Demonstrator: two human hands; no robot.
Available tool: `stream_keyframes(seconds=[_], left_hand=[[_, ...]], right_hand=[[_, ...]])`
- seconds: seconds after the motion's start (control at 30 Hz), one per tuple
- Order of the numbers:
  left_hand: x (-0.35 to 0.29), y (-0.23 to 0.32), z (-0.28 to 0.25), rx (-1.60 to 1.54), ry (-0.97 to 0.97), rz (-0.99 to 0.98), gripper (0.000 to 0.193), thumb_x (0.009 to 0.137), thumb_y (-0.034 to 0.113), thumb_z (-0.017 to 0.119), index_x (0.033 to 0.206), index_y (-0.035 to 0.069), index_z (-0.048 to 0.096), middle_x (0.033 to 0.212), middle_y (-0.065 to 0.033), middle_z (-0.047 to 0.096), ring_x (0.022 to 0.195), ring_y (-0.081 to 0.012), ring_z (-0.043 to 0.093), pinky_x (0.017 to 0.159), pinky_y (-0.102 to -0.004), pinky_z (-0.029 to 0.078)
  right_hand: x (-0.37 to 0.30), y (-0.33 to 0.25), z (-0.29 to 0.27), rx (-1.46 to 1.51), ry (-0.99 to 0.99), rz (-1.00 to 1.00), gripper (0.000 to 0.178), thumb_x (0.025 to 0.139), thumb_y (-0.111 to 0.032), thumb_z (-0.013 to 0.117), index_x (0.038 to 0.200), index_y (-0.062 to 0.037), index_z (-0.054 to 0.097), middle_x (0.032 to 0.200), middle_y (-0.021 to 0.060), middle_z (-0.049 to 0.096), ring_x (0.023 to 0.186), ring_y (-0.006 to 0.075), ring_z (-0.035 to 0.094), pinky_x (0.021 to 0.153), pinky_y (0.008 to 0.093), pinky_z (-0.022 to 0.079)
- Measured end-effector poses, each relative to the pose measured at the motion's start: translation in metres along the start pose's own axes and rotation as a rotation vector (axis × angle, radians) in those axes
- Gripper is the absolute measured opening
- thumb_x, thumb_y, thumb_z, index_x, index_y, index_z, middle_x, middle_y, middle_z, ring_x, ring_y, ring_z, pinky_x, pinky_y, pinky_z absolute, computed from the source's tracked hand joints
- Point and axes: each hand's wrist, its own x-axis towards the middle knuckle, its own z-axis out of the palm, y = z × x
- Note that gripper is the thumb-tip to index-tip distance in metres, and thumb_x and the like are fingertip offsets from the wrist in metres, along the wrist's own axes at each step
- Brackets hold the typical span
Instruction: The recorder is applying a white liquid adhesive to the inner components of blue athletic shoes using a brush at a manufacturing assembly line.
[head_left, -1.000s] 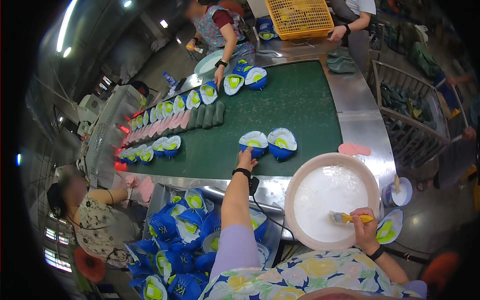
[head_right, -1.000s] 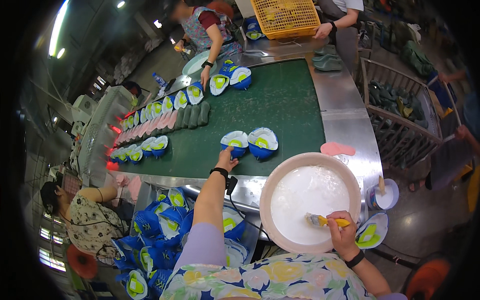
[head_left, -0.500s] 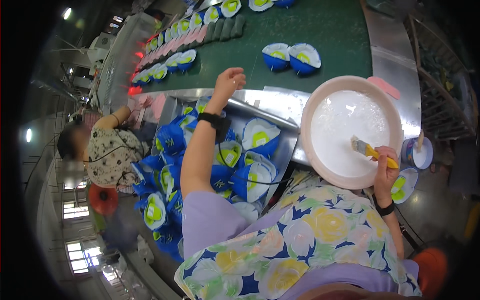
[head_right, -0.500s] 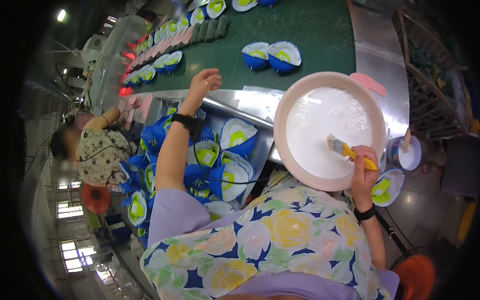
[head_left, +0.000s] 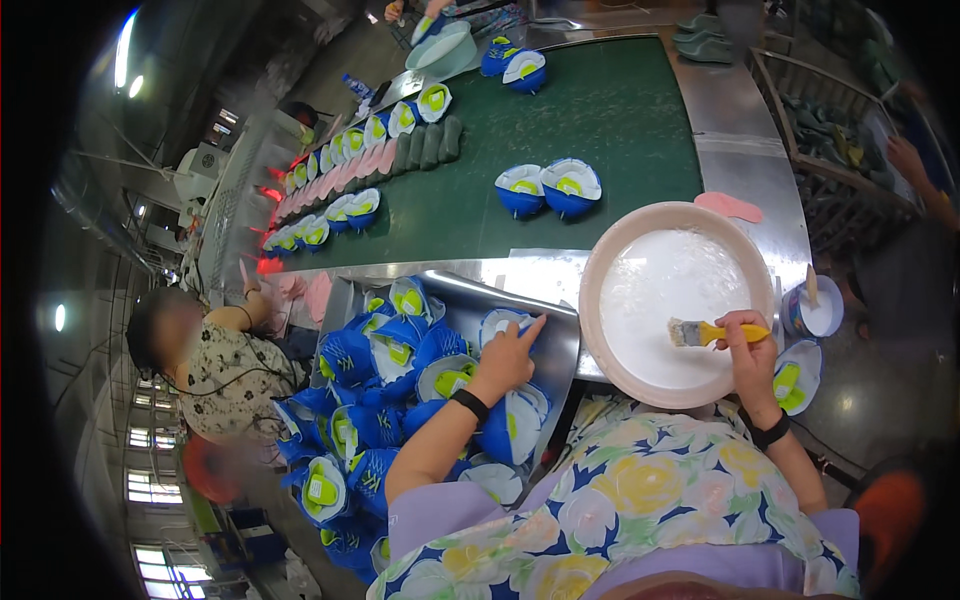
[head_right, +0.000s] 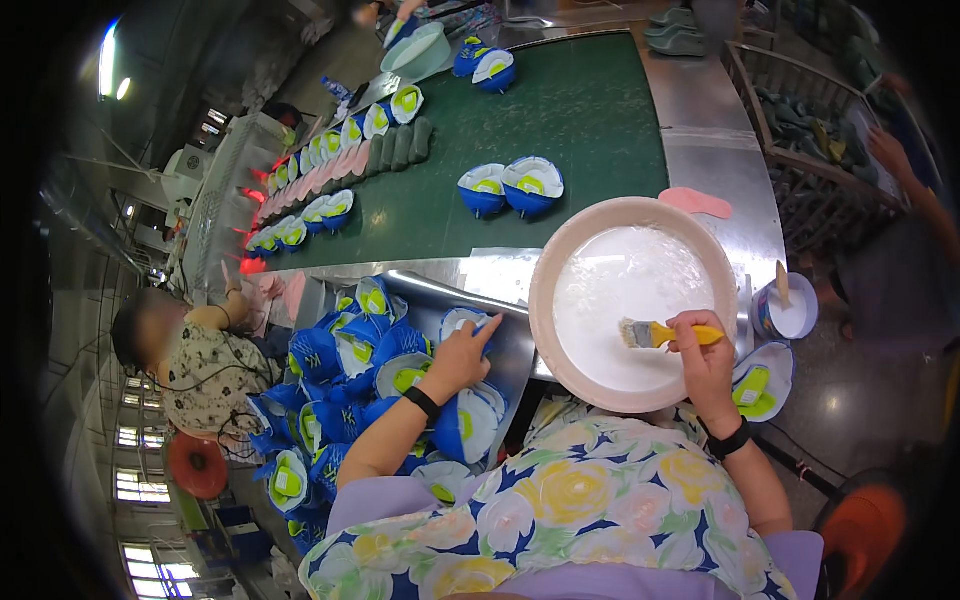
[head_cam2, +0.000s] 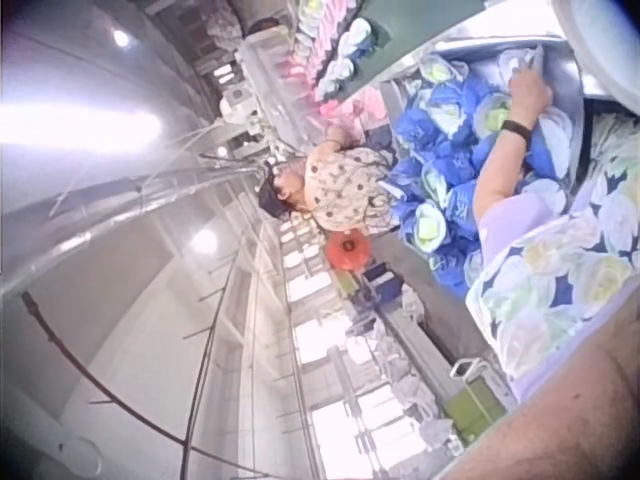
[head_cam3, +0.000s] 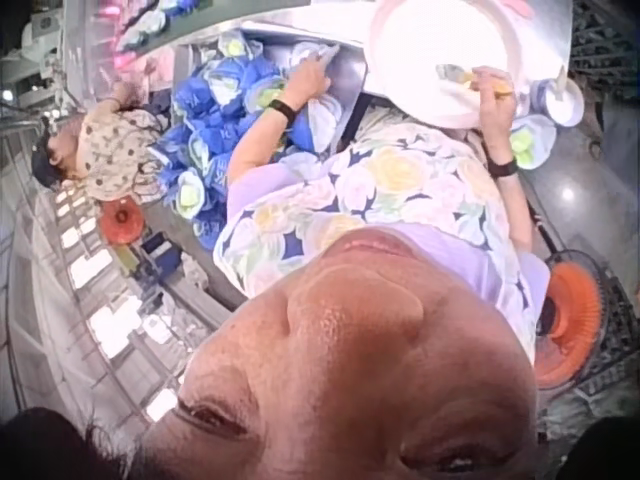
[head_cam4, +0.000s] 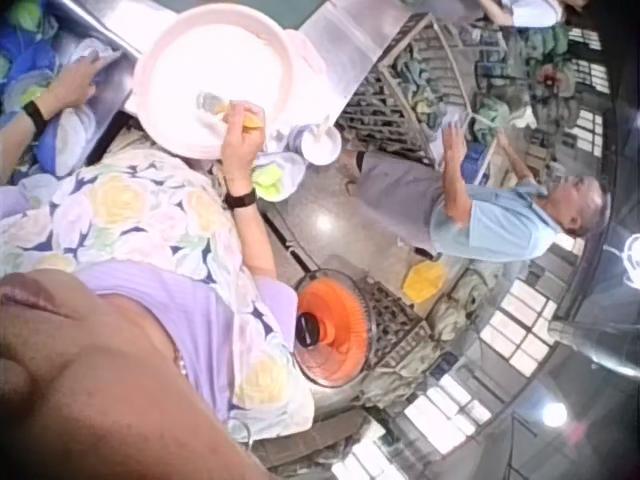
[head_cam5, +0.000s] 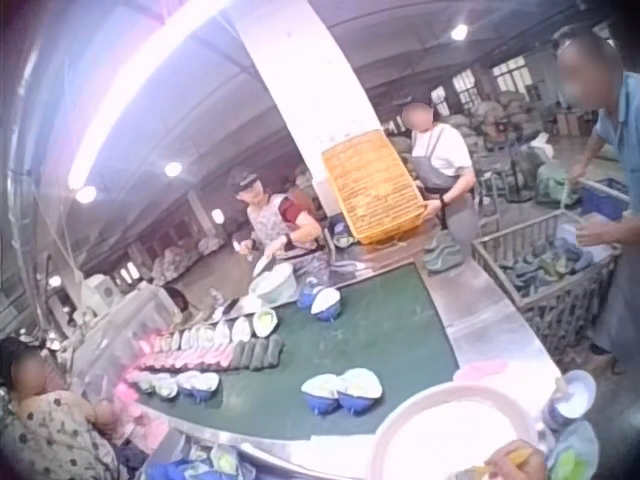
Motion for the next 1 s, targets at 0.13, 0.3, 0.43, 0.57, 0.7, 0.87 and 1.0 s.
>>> stream_keyframes(seconds=[0.13,0.3,0.43,0.57,0.7,0.87,1.0], left_hand=[[0.007,-0.041,-0.018,-0.766,0.389,-0.069,0.066,0.079,0.01,0.061,0.142,0.013,0.041,0.11,-0.0126,0.059,0.092,-0.027,0.061,0.086,-0.0361,0.052],[0.006,-0.066,-0.001,-1.752,0.347,-0.479,0.055,0.085,0.009,0.058,0.137,0.012,0.041,0.113,-0.0084,0.059,0.1,-0.0182,0.06,0.084,-0.032,0.051],[-0.012,-0.073,0.013,-1.224,0.185,-0.283,0.066,0.082,0.008,0.071,0.138,0.012,0.037,0.12,-0.0135,0.056,0.11,-0.0208,0.054,0.089,-0.0353,0.048],[-0.019,-0.028,-0.024,-0.343,0.462,0.042,0.064,0.075,0.0,0.069,0.134,0.012,0.048,0.121,-0.0143,0.058,0.116,-0.0297,0.051,0.096,-0.0421,0.044],[-0.017,-0.033,-0.013,0.021,0.274,0.376,0.046,0.076,0.001,0.063,0.121,0.01,0.062,0.124,-0.0077,0.058,0.114,-0.035,0.051,0.098,-0.0495,0.04],[-0.011,-0.043,-0.022,-0.044,0.163,0.377,0.044,0.082,0.0,0.059,0.124,0.013,0.061,0.117,-0.0107,0.063,0.099,-0.0325,0.06,0.084,-0.0404,0.049],[-0.016,-0.05,-0.052,-0.865,0.44,-0.025,0.051,0.083,-0.008,0.055,0.132,0.005,0.049,0.12,-0.0128,0.063,0.101,-0.0251,0.066,0.086,-0.0313,0.052]], right_hand=[[0.007,-0.015,-0.009,0.227,0.074,0.096,0.014,0.099,-0.017,0.056,0.097,-0.0033,0.059,0.094,0.0051,0.063,0.073,0.0085,0.057,0.07,0.0208,0.047],[0.022,-0.013,-0.02,0.205,-0.104,0.261,0.013,0.096,-0.013,0.059,0.103,-0.0024,0.06,0.097,0.0053,0.064,0.077,0.0085,0.06,0.072,0.0209,0.049],[0.027,-0.029,-0.009,0.053,-0.196,0.123,0.014,0.093,-0.011,0.062,0.103,-0.0027,0.06,0.098,0.004,0.063,0.082,0.0088,0.062,0.074,0.0204,0.05],[0.036,-0.03,0.002,-0.156,-0.203,0.044,0.013,0.094,-0.013,0.062,0.101,-0.0021,0.06,0.088,0.0034,0.063,0.075,0.0075,0.061,0.066,0.0194,0.048],[0.039,-0.027,0.029,-0.23,-0.381,-0.03,0.013,0.093,-0.014,0.065,0.098,-0.0021,0.061,0.092,0.0053,0.064,0.076,0.0094,0.062,0.066,0.0214,0.051],[0.026,-0.021,0.053,-0.395,-0.586,-0.277,0.019,0.084,-0.014,0.07,0.092,-0.003,0.058,0.093,0.0143,0.061,0.085,0.0334,0.062,0.073,0.038,0.049],[0.031,-0.013,0.032,-0.67,-0.63,-0.453,0.017,0.085,-0.013,0.069,0.094,-0.0027,0.057,0.093,0.0134,0.061,0.083,0.0331,0.062,0.074,0.0377,0.05]])
